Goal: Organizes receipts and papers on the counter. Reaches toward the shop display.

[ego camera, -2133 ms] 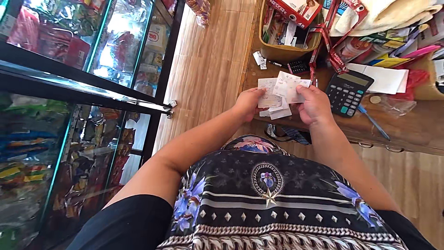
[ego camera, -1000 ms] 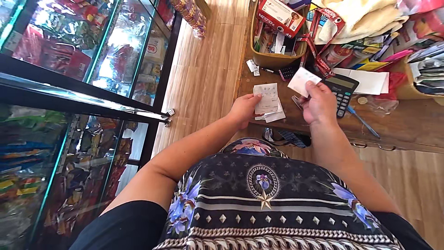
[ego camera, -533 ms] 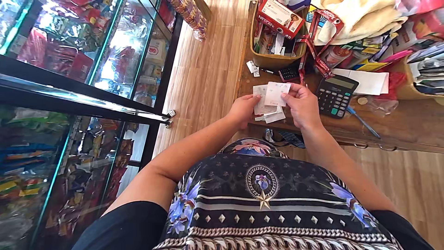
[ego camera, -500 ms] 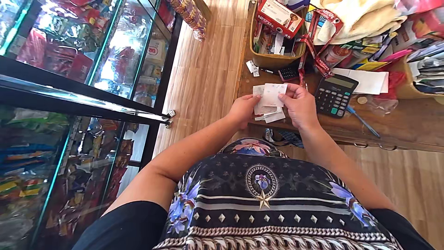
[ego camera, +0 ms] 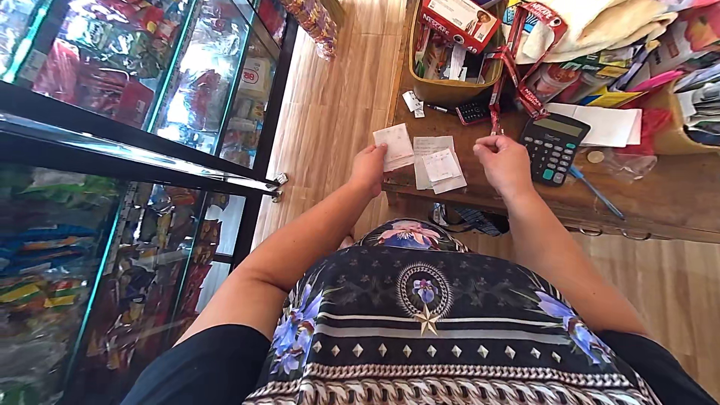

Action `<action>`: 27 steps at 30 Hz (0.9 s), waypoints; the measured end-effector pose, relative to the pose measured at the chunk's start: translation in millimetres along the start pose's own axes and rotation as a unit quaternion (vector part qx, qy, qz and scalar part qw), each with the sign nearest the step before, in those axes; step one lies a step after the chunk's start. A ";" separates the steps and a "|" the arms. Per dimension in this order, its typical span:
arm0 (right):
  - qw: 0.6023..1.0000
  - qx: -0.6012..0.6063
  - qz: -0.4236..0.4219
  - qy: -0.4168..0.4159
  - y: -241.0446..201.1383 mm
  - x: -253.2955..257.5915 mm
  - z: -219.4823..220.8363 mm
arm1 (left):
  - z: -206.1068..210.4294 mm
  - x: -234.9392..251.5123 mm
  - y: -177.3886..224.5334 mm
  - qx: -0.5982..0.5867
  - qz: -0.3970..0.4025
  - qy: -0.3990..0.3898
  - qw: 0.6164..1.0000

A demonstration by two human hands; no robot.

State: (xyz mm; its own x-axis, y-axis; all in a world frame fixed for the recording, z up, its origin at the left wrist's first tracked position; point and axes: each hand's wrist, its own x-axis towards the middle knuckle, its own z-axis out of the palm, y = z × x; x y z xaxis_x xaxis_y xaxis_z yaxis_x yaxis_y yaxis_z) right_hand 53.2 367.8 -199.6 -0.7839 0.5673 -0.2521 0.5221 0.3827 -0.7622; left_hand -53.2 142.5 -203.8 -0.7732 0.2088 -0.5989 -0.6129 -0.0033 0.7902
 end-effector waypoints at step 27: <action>0.938 0.296 0.180 -0.022 23.3 0.9 13.4 | 2.2 21.6 -27.0 0.456 0.027 -0.051 0.888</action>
State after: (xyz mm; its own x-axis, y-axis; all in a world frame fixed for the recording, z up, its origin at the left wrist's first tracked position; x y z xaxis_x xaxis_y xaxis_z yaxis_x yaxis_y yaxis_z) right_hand 60.2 367.5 -225.5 -0.6123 0.5473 -0.5706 0.4872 -0.3072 -0.8175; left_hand -53.0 149.3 -237.7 -0.7496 0.3201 -0.5794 -0.1528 0.7680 0.6220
